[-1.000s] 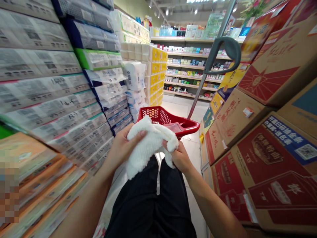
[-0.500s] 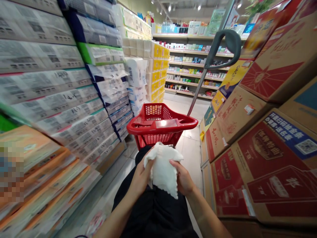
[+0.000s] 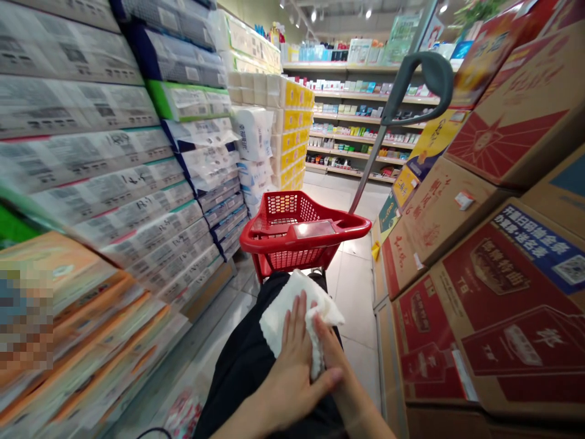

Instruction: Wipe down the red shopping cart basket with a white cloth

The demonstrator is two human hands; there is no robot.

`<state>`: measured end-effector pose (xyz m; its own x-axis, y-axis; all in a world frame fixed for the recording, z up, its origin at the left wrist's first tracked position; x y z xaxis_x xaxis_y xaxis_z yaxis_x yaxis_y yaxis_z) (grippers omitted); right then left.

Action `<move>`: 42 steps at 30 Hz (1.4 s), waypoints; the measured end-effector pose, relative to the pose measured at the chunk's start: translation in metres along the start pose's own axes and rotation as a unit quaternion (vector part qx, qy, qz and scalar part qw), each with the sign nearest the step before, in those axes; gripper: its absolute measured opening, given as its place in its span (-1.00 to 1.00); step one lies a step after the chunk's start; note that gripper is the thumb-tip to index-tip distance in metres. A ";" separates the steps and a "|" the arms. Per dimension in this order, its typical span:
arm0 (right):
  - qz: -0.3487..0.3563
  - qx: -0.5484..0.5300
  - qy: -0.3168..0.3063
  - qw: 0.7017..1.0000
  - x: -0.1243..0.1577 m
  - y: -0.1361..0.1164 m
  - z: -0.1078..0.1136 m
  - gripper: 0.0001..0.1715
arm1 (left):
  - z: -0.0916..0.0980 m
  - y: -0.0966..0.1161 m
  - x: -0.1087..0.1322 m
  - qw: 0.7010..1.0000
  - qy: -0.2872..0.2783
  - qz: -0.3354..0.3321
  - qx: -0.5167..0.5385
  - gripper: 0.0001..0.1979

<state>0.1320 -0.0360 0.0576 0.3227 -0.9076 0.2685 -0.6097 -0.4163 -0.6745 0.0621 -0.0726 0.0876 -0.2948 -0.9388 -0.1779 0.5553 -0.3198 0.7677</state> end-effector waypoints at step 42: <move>0.518 0.670 0.013 0.531 -0.051 -0.086 -0.076 -0.38 | 0.155 -0.070 -0.025 0.900 0.256 -0.112 -0.335 -0.24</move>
Point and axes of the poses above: each hand's wrist, its own x-axis away from the middle knuckle, its own z-axis out of the back of the hand, y = z × x, the point moved 6 cm from there along -x, towards the middle knuckle, and after that the axes turned 4 degrees about -x, right-handed, at the moved point
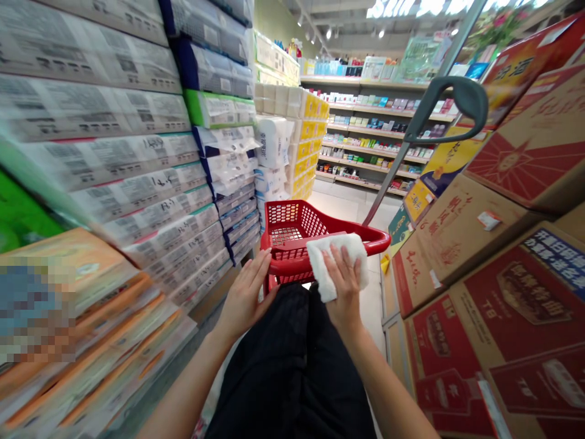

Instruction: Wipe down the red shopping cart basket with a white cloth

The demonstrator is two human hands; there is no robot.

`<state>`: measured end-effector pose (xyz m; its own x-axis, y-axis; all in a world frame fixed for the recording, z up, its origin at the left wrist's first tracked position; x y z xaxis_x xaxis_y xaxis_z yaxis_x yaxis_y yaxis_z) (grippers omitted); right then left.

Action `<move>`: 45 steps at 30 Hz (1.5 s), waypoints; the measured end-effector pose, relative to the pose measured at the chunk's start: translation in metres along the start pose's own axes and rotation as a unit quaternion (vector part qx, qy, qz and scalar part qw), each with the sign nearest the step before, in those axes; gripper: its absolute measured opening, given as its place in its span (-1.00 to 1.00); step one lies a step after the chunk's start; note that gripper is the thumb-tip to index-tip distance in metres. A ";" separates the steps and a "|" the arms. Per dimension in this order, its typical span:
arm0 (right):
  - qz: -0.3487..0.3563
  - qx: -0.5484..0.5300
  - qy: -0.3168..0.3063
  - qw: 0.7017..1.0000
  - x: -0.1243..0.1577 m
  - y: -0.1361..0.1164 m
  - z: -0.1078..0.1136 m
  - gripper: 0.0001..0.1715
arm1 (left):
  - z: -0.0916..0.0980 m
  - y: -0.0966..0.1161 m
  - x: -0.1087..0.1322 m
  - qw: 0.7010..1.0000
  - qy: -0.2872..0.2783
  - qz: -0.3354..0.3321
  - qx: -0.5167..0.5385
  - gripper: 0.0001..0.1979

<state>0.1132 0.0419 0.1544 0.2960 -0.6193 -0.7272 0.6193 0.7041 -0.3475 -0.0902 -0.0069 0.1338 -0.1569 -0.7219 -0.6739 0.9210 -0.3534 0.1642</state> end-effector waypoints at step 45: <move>0.000 0.045 0.019 0.999 -0.002 -0.012 -0.007 -0.43 | -0.018 0.016 0.012 0.994 0.057 0.097 -0.010 -0.23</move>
Point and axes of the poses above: each hand's wrist, its own x-axis away from the middle knuckle, its own z-axis out of the back of the hand, y = z × x, the point moved 6 cm from there along -x, towards the middle knuckle, and after that the axes turned 4 degrees about -x, right-handed, at the moved point
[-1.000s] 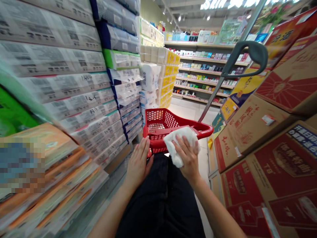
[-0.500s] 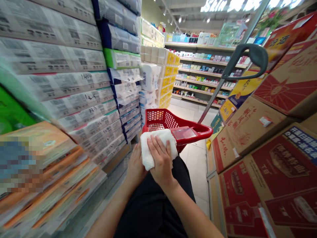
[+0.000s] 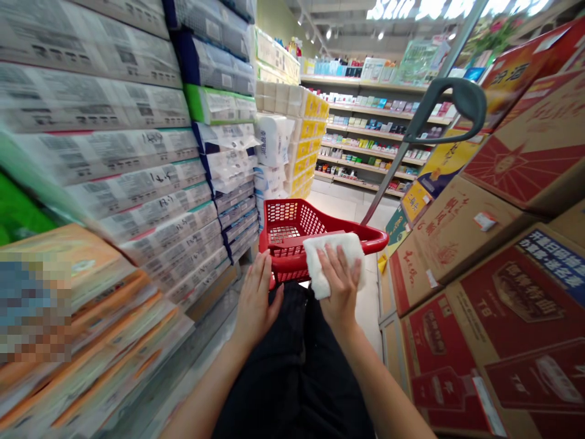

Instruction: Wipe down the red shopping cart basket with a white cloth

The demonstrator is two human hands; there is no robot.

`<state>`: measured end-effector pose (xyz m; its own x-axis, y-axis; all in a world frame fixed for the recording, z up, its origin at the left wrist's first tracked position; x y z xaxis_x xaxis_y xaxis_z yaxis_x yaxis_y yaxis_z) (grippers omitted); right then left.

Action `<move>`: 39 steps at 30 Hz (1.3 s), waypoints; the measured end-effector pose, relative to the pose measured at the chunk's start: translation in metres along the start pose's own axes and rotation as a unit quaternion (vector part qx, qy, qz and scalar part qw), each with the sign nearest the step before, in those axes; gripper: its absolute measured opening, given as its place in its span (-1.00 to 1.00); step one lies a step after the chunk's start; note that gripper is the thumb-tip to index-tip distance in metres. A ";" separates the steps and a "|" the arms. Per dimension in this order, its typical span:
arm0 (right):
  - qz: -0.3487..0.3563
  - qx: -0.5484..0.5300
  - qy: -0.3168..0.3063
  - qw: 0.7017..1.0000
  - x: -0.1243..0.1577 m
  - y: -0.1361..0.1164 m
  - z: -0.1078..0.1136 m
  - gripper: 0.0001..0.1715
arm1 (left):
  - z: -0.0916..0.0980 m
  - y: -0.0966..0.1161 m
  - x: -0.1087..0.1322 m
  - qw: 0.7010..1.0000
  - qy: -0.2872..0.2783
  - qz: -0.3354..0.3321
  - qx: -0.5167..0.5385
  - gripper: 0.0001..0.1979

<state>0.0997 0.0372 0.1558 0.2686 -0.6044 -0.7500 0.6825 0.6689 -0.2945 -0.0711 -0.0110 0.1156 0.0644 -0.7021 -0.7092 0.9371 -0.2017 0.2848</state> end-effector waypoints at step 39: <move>0.178 -0.179 -0.106 0.962 -0.027 -0.063 -0.072 -0.40 | 0.012 -0.043 0.005 0.998 0.042 0.031 -0.029 -0.25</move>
Point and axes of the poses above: each hand's wrist, its own x-axis away from the middle knuckle, its own z-axis out of the back of the hand, y = z × x, the point moved 6 cm from there along -x, towards the middle knuckle, and after that the axes turned 4 degrees about -x, right-handed, at the moved point
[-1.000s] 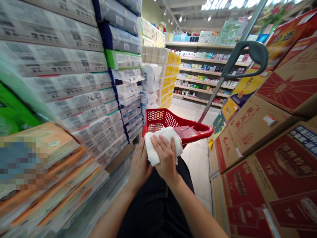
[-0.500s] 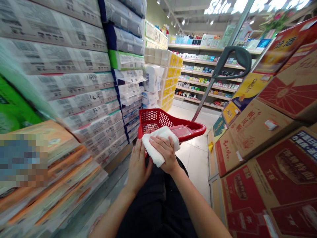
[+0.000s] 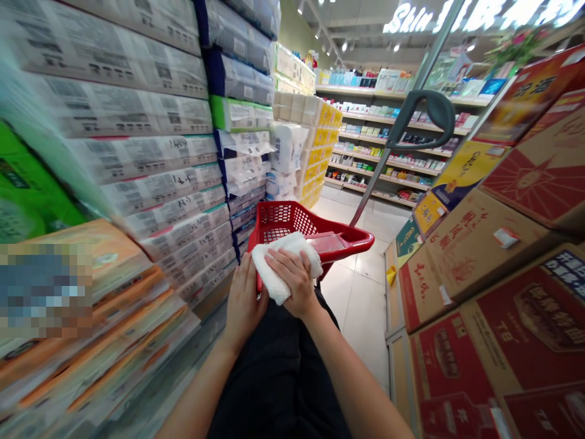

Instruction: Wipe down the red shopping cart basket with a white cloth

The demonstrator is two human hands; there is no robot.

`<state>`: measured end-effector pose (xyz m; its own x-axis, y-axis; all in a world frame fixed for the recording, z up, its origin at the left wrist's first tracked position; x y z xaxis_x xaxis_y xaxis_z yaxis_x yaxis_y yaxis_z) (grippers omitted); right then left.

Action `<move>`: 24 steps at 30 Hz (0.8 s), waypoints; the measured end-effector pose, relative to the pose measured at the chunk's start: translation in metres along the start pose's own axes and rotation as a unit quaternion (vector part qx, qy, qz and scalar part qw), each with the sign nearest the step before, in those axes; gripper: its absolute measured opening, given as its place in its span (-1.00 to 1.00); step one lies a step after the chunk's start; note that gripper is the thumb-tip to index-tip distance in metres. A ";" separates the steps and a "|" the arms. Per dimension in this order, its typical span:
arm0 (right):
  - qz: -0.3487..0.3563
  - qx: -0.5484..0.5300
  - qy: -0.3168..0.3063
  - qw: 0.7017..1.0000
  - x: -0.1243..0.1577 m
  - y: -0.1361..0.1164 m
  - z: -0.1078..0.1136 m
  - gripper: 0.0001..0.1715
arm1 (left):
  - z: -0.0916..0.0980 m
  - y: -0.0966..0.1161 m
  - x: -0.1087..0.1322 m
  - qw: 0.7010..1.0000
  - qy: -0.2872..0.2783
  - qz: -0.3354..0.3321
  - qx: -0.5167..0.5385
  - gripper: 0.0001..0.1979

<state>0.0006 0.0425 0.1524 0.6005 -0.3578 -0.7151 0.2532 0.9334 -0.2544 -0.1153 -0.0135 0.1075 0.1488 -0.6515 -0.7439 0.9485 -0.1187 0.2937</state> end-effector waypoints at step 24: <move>-0.116 0.103 0.035 0.987 0.015 -0.007 0.014 -0.34 | 0.007 0.002 -0.003 0.998 -0.022 -0.022 0.046 -0.29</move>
<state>0.0190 0.0303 0.1523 0.4557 -0.5525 -0.6980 0.5314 0.7979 -0.2847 -0.1158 -0.0168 0.1145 0.0943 -0.6756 -0.7312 0.9236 -0.2148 0.3176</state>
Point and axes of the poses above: each hand's wrist, its own x-axis away from the middle knuckle, its own z-axis out of the back of the hand, y = z × x, the point moved 6 cm from there along -x, towards the middle knuckle, and after that the axes turned 4 degrees about -x, right-handed, at the moved point
